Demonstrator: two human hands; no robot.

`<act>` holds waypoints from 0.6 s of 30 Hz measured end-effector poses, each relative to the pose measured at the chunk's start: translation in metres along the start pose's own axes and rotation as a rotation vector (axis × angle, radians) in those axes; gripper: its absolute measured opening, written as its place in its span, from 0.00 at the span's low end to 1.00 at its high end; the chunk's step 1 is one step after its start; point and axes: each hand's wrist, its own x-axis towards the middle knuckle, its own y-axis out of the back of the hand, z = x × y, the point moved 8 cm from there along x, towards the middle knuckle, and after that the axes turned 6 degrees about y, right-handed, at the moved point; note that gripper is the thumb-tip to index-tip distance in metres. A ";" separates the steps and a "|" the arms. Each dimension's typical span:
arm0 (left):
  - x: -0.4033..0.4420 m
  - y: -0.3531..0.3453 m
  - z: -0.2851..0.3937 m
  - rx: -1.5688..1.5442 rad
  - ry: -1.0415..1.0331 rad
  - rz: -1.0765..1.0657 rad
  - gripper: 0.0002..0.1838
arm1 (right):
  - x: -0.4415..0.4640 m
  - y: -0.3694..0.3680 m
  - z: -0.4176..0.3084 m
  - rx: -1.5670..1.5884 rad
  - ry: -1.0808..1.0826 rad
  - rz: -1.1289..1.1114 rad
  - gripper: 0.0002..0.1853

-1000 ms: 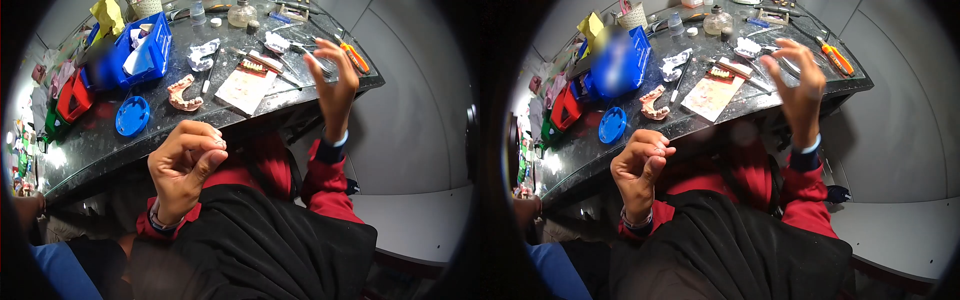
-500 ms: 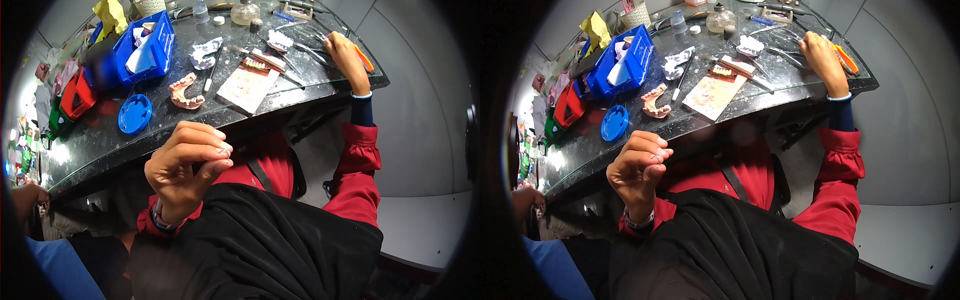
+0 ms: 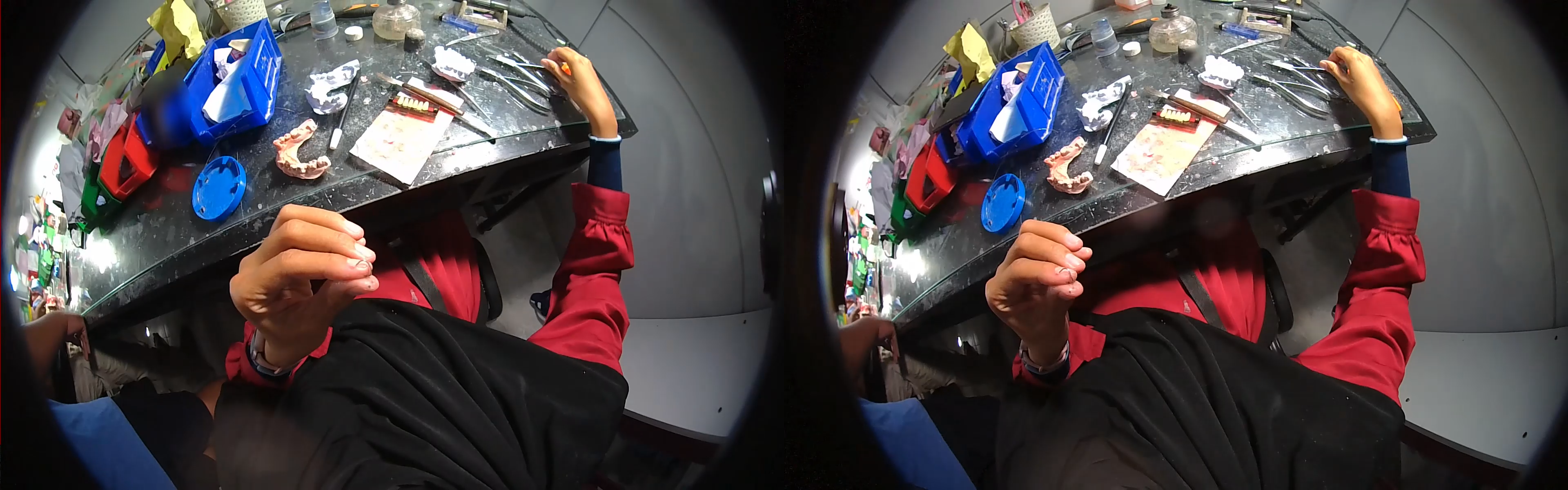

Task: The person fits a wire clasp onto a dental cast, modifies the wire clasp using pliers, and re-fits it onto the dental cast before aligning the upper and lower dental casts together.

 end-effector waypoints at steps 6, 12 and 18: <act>0.000 0.000 0.004 0.048 -0.027 0.007 0.12 | 0.021 -0.032 0.035 0.028 -0.233 -0.354 0.20; -0.002 0.003 0.013 0.077 -0.085 0.029 0.13 | 0.029 -0.034 0.030 -0.035 -0.229 -0.530 0.22; -0.003 0.003 0.018 0.087 -0.124 0.001 0.14 | 0.032 -0.054 0.039 -0.128 0.003 -0.456 0.20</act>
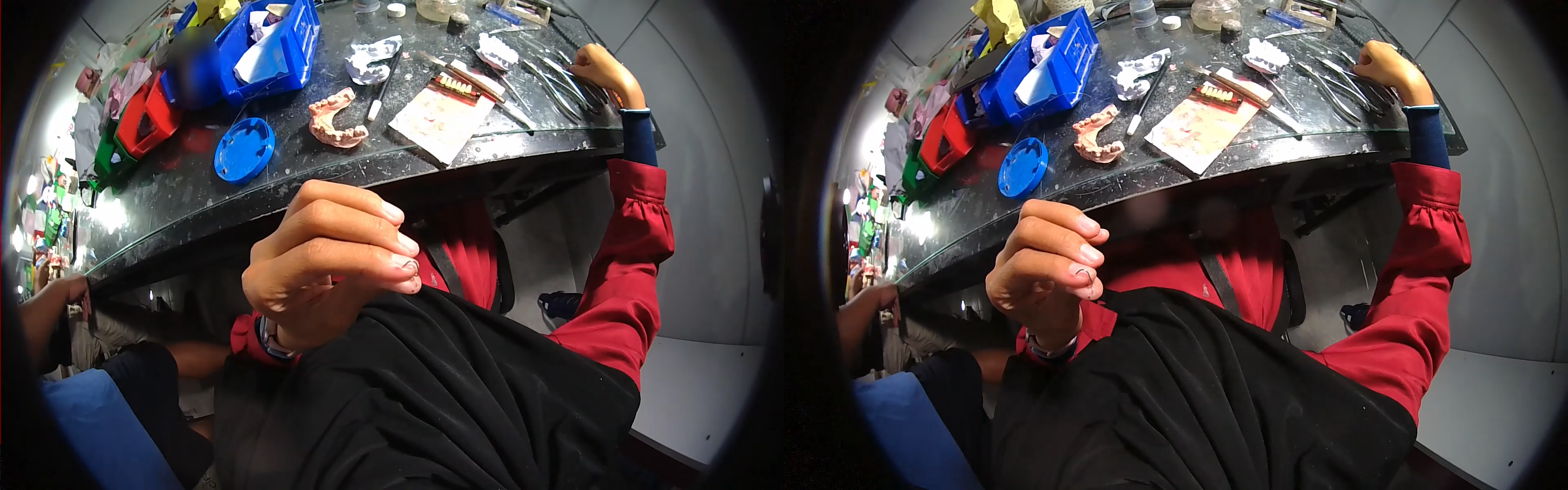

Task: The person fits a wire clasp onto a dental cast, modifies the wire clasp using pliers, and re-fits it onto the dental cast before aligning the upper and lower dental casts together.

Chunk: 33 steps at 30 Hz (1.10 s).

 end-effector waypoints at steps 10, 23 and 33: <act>-0.001 -0.003 0.004 -0.050 -0.022 -0.039 0.14 | -0.069 0.099 -0.096 0.478 0.146 0.558 0.13; 0.004 -0.025 0.007 0.011 0.036 -0.410 0.11 | -0.126 0.076 -0.329 1.052 0.921 0.147 0.15; 0.004 -0.030 0.003 -0.003 0.091 -0.488 0.12 | -0.127 0.070 -0.325 1.066 0.899 0.157 0.17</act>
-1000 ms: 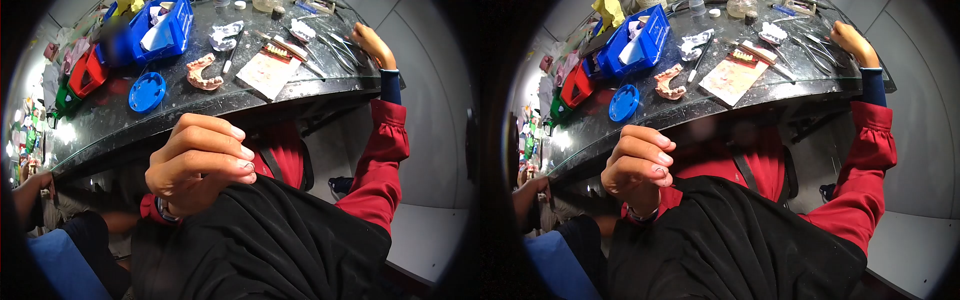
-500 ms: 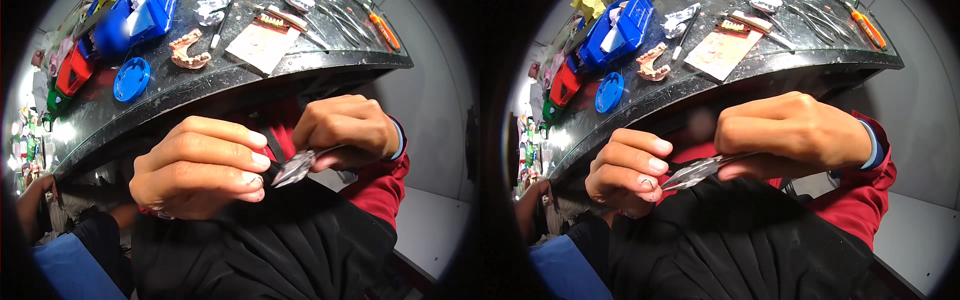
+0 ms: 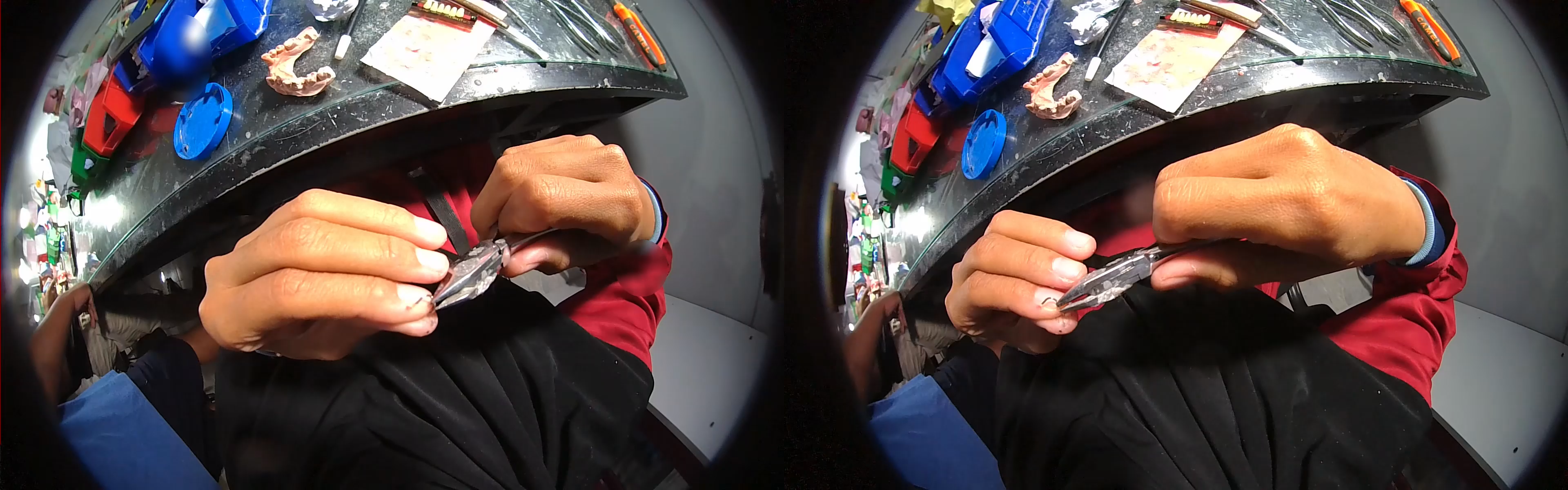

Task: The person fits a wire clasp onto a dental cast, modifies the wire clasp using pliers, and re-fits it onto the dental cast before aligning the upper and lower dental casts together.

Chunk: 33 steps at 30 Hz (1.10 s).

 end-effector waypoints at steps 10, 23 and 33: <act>0.000 -0.003 0.000 0.006 0.005 0.022 0.12 | -0.002 -0.004 0.002 0.017 0.068 -0.005 0.17; -0.003 -0.001 -0.001 0.013 -0.013 0.164 0.12 | -0.001 -0.007 0.007 0.022 0.090 0.039 0.18; -0.009 0.002 -0.007 -0.063 -0.125 0.366 0.13 | -0.003 0.000 0.010 -0.010 -0.001 0.093 0.09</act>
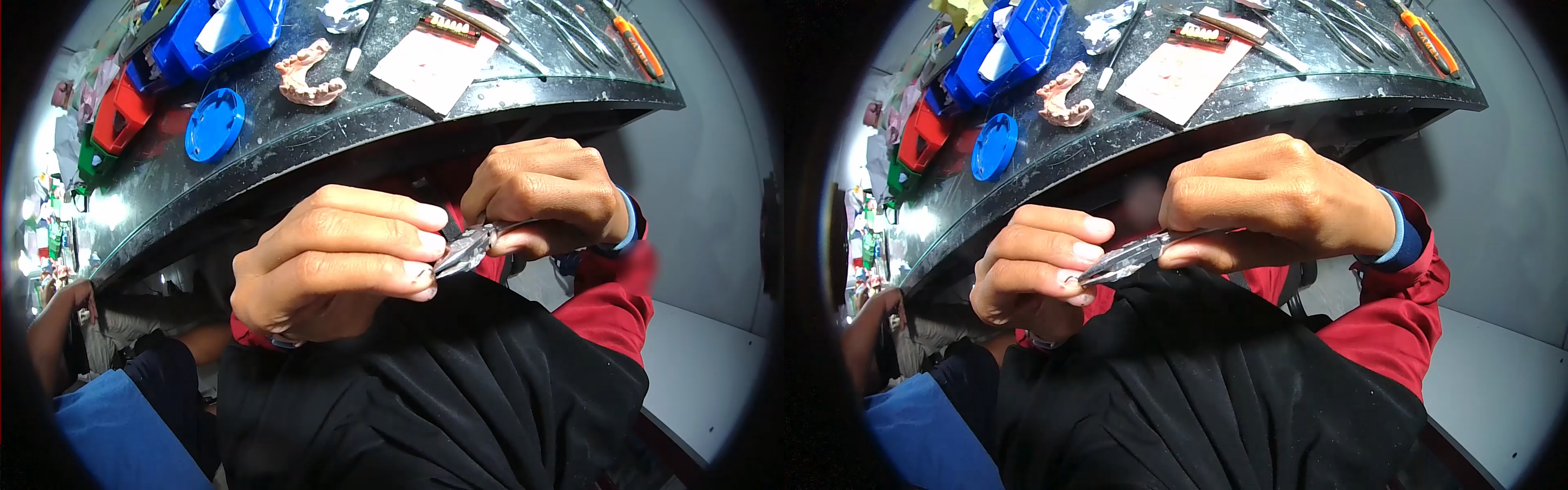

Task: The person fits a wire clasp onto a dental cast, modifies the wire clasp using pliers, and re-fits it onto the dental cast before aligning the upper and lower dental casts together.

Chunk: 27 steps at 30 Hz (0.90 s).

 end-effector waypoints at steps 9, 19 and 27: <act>0.000 0.000 0.001 -0.007 0.024 -0.027 0.12 | -0.001 -0.001 0.001 0.028 0.001 -0.022 0.10; 0.001 -0.001 0.003 0.017 0.057 -0.045 0.13 | 0.001 -0.001 -0.004 -0.045 0.081 -0.035 0.13; 0.003 -0.007 0.007 0.120 0.011 -0.130 0.12 | -0.003 -0.004 0.000 -0.001 0.111 -0.065 0.16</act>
